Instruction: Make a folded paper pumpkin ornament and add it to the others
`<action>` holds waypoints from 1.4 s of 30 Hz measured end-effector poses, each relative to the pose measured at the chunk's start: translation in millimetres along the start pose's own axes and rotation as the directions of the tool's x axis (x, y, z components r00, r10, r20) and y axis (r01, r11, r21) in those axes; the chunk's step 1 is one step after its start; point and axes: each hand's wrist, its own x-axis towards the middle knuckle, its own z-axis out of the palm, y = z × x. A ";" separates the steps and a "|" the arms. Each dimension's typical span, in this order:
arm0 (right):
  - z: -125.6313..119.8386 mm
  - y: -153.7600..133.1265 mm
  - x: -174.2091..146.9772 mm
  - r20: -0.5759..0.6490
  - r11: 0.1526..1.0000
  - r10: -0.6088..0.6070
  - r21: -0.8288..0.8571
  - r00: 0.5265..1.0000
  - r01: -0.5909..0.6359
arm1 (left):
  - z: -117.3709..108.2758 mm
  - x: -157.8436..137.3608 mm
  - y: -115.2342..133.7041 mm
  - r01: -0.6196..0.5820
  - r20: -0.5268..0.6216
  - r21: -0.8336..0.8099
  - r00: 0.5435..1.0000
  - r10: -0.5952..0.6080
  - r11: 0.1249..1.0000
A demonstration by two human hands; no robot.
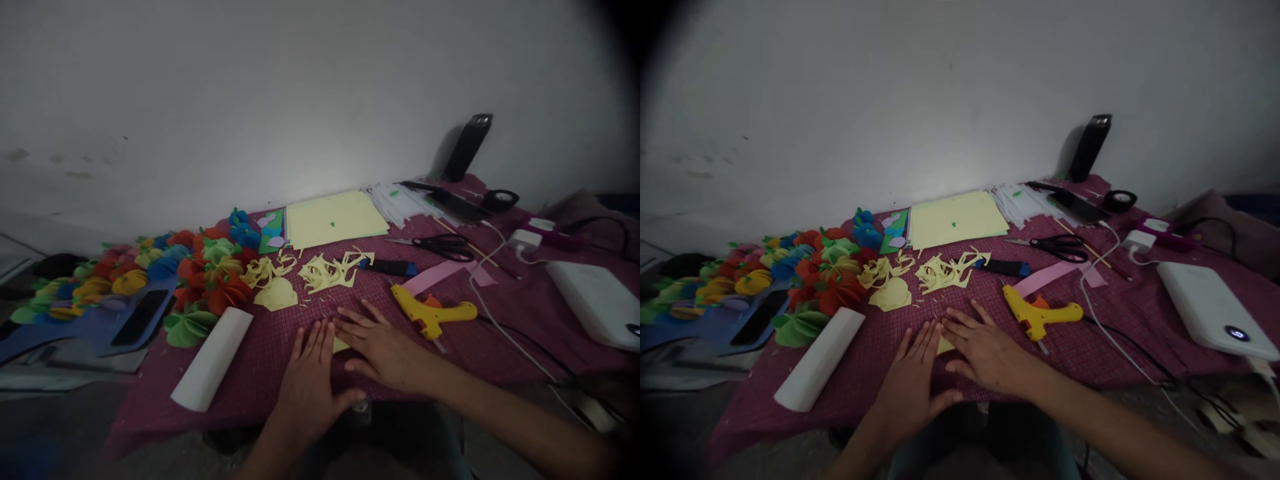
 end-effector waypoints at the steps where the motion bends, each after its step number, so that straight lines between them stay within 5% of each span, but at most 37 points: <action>1: 1.8 0.9 0.8 0.004 1.000 -0.003 -0.007 1.000 0.003 | 1.1 0.3 0.2 0.003 0.009 -0.004 1.000 -0.003 1.000; 25: -9.3 -2.4 -21.4 -0.007 1.000 -0.017 0.001 1.000 0.017 | 4.8 -16.8 3.2 -0.054 0.077 0.028 0.996 0.052 0.998; 28: -7.4 -0.1 -25.8 -0.039 1.000 0.008 -0.013 0.999 -0.009 | 6.1 -21.7 1.1 -0.044 0.017 0.041 0.999 0.044 0.998; 33: -3.8 1.0 -28.2 -0.141 0.996 0.076 -0.025 0.987 -0.080 | -5.6 -22.6 -3.5 0.159 -0.184 0.092 0.973 -0.141 0.983; 42: 7.9 -10.0 -3.0 -0.042 0.999 0.042 -0.025 0.998 -0.043 | 4.3 1.1 -0.2 0.032 0.017 0.002 0.999 -0.032 0.999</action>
